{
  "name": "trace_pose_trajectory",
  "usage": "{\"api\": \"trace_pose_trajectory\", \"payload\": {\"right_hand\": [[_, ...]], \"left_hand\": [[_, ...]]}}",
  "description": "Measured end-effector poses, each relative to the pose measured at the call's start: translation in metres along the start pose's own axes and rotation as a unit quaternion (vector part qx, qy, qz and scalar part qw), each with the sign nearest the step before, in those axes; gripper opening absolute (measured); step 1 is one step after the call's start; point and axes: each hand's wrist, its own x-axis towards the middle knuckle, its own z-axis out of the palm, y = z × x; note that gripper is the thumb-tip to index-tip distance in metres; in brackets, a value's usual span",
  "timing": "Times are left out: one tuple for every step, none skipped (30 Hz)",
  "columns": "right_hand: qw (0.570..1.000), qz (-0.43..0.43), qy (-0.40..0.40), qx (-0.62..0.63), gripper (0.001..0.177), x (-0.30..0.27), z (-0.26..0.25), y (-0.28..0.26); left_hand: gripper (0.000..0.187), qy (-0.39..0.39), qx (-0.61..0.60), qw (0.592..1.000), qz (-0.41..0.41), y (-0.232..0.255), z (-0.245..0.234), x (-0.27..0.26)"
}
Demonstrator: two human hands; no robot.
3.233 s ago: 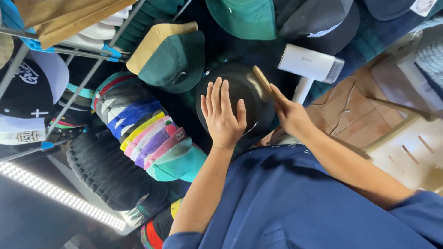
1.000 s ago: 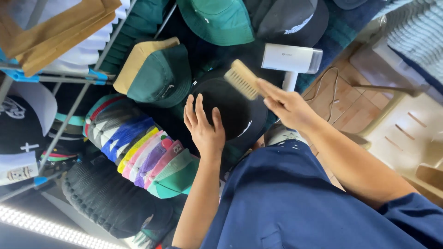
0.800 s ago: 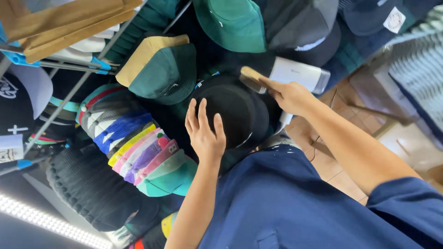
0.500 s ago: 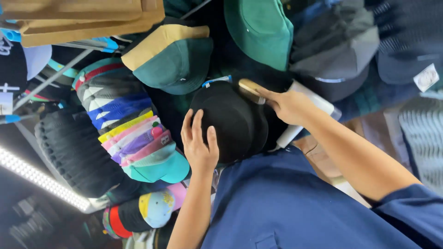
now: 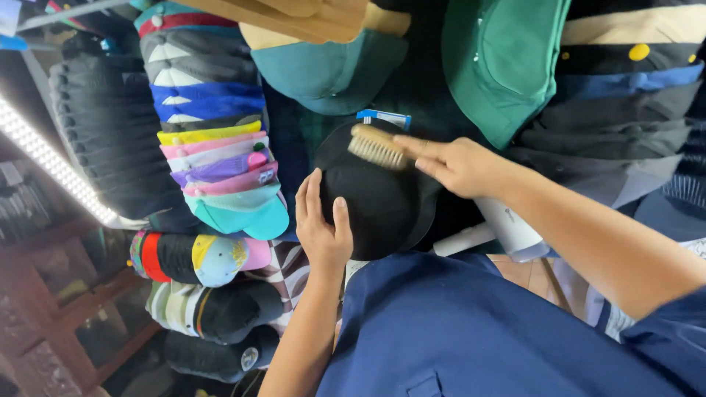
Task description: The person cleans a black baseball cap using a brush and then shapes it with a handheld steamer while it is placed on a wooden head form.
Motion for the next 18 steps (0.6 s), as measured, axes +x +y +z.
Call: {"api": "trace_pose_trajectory", "payload": {"right_hand": [[1.0,-0.004,-0.007,-0.001,0.049,0.011,-0.005,0.014],[0.988,0.06,-0.056,-0.134,0.049,0.025,-0.013,0.027],[0.951,0.123,-0.099,-0.264,0.05,0.041,-0.022,0.04],[0.95,0.118,-0.103,-0.269,0.05,0.04,-0.028,0.014],[0.981,0.032,-0.111,-0.153,0.049,0.04,-0.033,-0.012],[0.991,-0.051,-0.12,-0.027,0.049,0.036,-0.032,-0.037],[0.99,-0.053,-0.13,-0.027,0.049,0.058,-0.032,-0.024],[0.983,-0.039,-0.139,-0.115,0.045,0.077,-0.031,-0.011],[0.968,-0.025,-0.145,-0.202,0.043,0.096,-0.029,0.002],[0.968,-0.029,-0.143,-0.204,0.043,0.102,-0.028,-0.011],[0.946,-0.011,-0.161,-0.281,0.043,0.108,-0.028,-0.024],[0.917,0.01,-0.179,-0.357,0.043,0.114,-0.03,-0.038],[0.916,0.009,-0.178,-0.359,0.043,0.119,-0.03,-0.053],[0.934,-0.044,-0.189,-0.301,0.042,0.119,-0.023,-0.067],[0.945,-0.096,-0.199,-0.241,0.041,0.118,-0.015,-0.08],[0.944,-0.1,-0.201,-0.242,0.041,0.131,-0.003,-0.076],[0.927,-0.08,-0.225,-0.29,0.04,0.144,0.009,-0.072],[0.907,-0.059,-0.245,-0.337,0.038,0.154,0.021,-0.067]], "left_hand": [[0.049,0.005,0.004,1.0,-0.006,0.002,-0.003,-0.002],[0.049,0.004,0.006,1.0,-0.004,0.004,-0.003,0.0],[0.049,0.003,0.007,1.0,-0.003,0.005,-0.003,0.002],[0.049,0.01,0.009,1.0,-0.008,0.005,-0.001,0.004],[0.049,0.01,0.007,1.0,-0.011,0.003,0.001,0.005],[0.05,0.006,0.008,1.0,-0.018,0.002,-0.001,0.0],[0.05,0.009,0.013,1.0,-0.027,0.001,-0.001,0.0],[0.05,0.008,0.013,1.0,-0.025,0.001,-0.001,0.0],[0.05,0.006,0.013,1.0,-0.024,0.002,-0.002,-0.001],[0.05,0.01,0.014,1.0,-0.021,0.002,-0.004,-0.003],[0.049,0.004,0.014,1.0,-0.022,0.003,-0.006,-0.004],[0.049,-0.004,0.011,1.0,-0.025,0.004,-0.007,-0.003],[0.049,-0.002,0.01,1.0,-0.024,0.002,-0.004,0.005],[0.049,0.0,0.008,1.0,-0.023,0.001,-0.004,0.003],[0.049,0.002,0.006,1.0,-0.022,0.0,-0.004,0.001],[0.049,0.006,0.009,1.0,-0.023,-0.001,-0.003,0.001],[0.049,0.01,0.004,1.0,-0.022,0.0,-0.002,0.002],[0.048,0.013,-0.001,1.0,-0.017,0.0,-0.002,0.001]]}}
